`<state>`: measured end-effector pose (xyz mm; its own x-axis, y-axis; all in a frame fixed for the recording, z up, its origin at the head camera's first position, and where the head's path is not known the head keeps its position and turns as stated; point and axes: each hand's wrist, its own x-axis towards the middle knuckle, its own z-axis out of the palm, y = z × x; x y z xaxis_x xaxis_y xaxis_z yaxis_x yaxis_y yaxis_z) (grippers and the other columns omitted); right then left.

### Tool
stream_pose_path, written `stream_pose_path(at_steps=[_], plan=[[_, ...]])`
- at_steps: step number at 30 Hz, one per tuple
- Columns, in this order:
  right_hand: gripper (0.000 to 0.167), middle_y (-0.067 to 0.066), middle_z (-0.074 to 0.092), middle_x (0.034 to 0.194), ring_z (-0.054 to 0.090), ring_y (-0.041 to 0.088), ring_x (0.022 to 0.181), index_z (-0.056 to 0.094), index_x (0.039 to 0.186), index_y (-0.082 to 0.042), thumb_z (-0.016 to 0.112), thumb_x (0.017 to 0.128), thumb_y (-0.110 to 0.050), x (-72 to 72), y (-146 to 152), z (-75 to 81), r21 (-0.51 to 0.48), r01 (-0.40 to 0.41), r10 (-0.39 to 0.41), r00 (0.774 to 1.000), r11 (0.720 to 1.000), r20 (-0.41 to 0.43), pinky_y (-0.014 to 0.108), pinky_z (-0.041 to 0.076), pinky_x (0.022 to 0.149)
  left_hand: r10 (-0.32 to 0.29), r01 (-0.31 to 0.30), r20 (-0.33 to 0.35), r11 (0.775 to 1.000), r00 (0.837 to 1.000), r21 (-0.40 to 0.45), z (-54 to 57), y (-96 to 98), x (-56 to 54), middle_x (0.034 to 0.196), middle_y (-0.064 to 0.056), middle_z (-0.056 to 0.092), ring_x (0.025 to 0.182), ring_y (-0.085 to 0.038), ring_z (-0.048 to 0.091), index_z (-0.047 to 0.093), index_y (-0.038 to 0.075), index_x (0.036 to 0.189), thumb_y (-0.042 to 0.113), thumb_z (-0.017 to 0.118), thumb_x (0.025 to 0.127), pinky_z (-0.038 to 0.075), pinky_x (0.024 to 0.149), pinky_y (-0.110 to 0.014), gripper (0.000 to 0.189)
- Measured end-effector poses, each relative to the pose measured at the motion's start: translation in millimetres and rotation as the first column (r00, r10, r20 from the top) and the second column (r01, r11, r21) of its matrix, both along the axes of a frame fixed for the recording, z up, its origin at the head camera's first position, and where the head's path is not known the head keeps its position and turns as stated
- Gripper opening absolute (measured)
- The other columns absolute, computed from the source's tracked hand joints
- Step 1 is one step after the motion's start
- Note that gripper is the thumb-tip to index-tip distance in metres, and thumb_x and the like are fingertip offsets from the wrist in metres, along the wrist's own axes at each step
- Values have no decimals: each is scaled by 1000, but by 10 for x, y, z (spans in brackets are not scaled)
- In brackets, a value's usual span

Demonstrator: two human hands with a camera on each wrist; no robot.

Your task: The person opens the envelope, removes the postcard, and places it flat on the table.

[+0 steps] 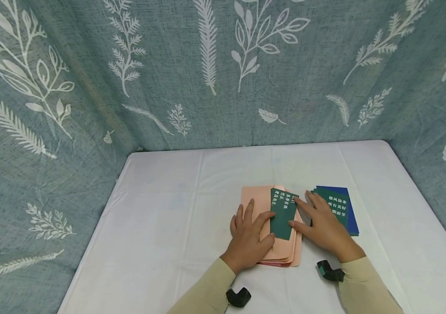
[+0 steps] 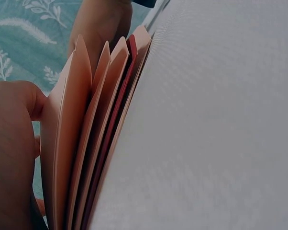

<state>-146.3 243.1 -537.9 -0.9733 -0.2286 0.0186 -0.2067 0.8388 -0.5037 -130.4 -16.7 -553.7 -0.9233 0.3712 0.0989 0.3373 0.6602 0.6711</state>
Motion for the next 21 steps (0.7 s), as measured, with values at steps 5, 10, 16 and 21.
stream_pose_path(at_steps=[5, 10, 16, 21], plan=[[84, 27, 23, 175, 14, 52, 160, 48, 166, -13, 71, 102, -61, 12, 49, 15, -11, 14, -14, 1000, 1000, 11, 82, 28, 111, 0, 0, -5, 1000, 1000, -3, -6, -2, 2, 179, -15, 13, 161, -49, 1, 59, 31, 154, 33, 58, 99, 7, 119, -74, 55], [83, 26, 23, 175, 14, 52, 160, 47, 166, -13, 71, 102, -59, 30, 90, 45, -33, 15, -15, 1000, 999, 5, 83, 28, 110, 1, -1, -3, 1000, 1000, -6, 6, -5, 6, 179, -15, 13, 161, -50, 1, 59, 32, 154, 34, 58, 99, 7, 119, -74, 55], [82, 25, 21, 176, 15, 53, 159, 43, 168, -13, 71, 104, -55, 40, 104, 88, -90, 1, -1, 1000, 996, 3, 84, 28, 109, 4, -4, -1, 1000, 1000, -17, 14, 1, 1, 179, -14, 13, 161, -49, 1, 60, 32, 153, 34, 58, 98, 7, 119, -74, 55], [79, 24, 25, 174, 26, 52, 156, 36, 170, -8, 69, 108, -44, 26, 91, 128, -299, 42, -38, 999, 953, 17, 78, 34, 111, 8, -8, -9, 1000, 1000, -26, 7, 9, -2, 179, -15, 15, 161, -50, 4, 62, 33, 151, 33, 58, 97, 8, 119, -75, 54]])
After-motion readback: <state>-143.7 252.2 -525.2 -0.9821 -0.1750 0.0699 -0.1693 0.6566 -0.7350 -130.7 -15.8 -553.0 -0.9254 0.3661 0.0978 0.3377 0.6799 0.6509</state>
